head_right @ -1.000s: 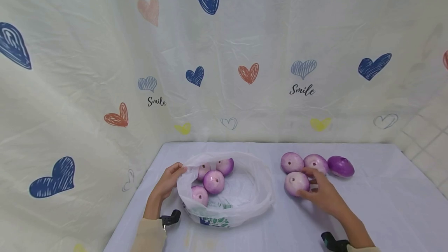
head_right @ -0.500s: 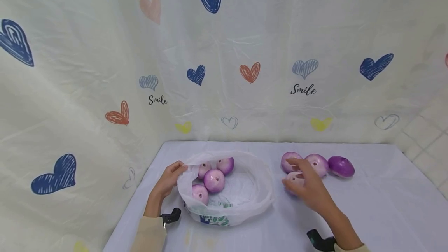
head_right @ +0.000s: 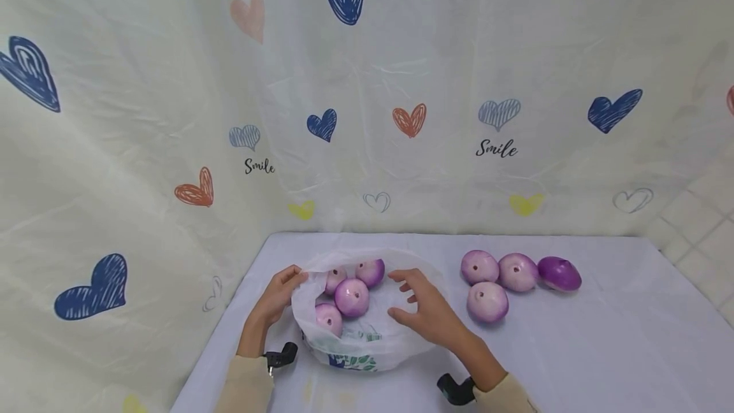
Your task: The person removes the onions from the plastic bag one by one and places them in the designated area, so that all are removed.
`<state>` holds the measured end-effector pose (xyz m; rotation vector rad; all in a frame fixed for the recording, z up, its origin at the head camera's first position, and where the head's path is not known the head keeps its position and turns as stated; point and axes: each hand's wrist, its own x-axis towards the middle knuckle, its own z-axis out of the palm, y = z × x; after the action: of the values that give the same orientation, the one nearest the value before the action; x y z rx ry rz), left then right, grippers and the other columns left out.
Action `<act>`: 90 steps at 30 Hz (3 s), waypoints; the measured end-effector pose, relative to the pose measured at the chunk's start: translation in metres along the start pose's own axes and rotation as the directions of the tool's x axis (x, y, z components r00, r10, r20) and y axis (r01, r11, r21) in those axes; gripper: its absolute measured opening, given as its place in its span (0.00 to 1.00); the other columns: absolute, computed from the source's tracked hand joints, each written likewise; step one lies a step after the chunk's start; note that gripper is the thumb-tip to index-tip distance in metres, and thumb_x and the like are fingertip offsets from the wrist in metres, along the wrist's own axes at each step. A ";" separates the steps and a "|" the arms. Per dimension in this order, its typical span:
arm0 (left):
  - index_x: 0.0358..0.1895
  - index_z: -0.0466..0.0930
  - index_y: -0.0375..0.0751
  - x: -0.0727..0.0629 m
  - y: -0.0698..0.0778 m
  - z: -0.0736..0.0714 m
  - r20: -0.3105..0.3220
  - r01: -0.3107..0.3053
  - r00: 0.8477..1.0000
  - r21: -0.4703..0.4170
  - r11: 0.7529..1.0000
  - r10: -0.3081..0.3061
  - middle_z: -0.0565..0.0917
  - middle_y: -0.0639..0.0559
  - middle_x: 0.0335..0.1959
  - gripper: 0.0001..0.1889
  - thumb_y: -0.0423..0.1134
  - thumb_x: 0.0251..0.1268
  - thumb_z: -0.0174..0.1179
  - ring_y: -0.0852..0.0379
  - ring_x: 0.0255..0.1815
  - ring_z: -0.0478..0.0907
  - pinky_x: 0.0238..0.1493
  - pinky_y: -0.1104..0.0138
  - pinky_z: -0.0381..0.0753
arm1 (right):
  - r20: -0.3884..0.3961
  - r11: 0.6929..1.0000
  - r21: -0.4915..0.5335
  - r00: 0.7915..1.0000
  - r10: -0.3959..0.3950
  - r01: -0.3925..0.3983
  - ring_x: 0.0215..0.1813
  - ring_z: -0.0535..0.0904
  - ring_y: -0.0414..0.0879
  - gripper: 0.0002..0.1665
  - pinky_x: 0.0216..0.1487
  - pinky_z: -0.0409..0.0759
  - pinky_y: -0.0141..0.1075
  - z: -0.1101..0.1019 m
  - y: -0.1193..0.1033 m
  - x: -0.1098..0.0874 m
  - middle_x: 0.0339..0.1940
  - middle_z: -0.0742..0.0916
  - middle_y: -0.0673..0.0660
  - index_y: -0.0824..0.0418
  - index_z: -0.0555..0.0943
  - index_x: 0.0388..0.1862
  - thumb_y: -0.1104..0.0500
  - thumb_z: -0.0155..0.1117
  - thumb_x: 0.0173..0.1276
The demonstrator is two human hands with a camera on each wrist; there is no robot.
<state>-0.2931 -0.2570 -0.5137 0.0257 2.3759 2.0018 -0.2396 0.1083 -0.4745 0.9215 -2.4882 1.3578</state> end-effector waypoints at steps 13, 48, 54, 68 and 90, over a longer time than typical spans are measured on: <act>0.42 0.78 0.36 0.000 0.001 0.001 0.001 -0.002 1.000 -0.011 1.000 0.002 0.79 0.53 0.34 0.11 0.42 0.75 0.60 0.58 0.35 0.76 0.34 0.66 0.78 | 0.100 0.998 0.057 0.995 0.017 -0.023 0.59 0.77 0.61 0.43 0.54 0.82 0.56 0.056 0.003 0.029 0.67 0.75 0.63 0.61 0.66 0.73 0.61 0.76 0.62; 0.41 0.77 0.35 -0.003 0.004 0.004 0.008 -0.007 1.000 -0.008 1.000 0.007 0.78 0.54 0.34 0.11 0.42 0.76 0.59 0.58 0.36 0.75 0.36 0.66 0.77 | 0.065 0.980 -0.128 0.985 0.162 -0.153 0.61 0.79 0.54 0.48 0.64 0.78 0.55 0.094 0.009 0.038 0.65 0.75 0.57 0.55 0.70 0.75 0.59 0.81 0.56; 0.41 0.78 0.35 -0.003 0.004 0.004 -0.001 0.000 1.000 -0.003 1.000 0.000 0.78 0.54 0.35 0.11 0.42 0.75 0.60 0.57 0.36 0.75 0.36 0.66 0.77 | 0.054 0.983 -0.080 0.984 0.168 -0.163 0.57 0.79 0.49 0.47 0.58 0.81 0.50 0.085 0.003 0.034 0.64 0.75 0.54 0.54 0.71 0.73 0.58 0.82 0.55; 0.40 0.78 0.37 -0.002 0.004 0.003 -0.013 0.012 1.000 0.011 1.000 -0.012 0.79 0.52 0.36 0.10 0.42 0.75 0.60 0.56 0.37 0.77 0.37 0.65 0.78 | 0.002 0.995 0.020 0.996 0.094 -0.094 0.51 0.77 0.45 0.48 0.50 0.86 0.43 0.040 -0.002 0.020 0.59 0.76 0.56 0.52 0.71 0.72 0.60 0.83 0.54; 0.41 0.78 0.38 -0.003 0.001 0.000 -0.016 0.005 1.000 0.034 0.999 -0.004 0.80 0.52 0.36 0.13 0.46 0.76 0.59 0.56 0.38 0.77 0.38 0.65 0.79 | -0.148 0.997 -0.026 0.987 0.064 -0.069 0.52 0.79 0.44 0.47 0.50 0.85 0.35 -0.030 0.008 -0.010 0.60 0.78 0.55 0.51 0.71 0.74 0.56 0.83 0.56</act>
<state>-0.2900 -0.2566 -0.5123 0.0051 2.4179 1.9670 -0.2406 0.1397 -0.4671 0.7101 -2.4407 1.3499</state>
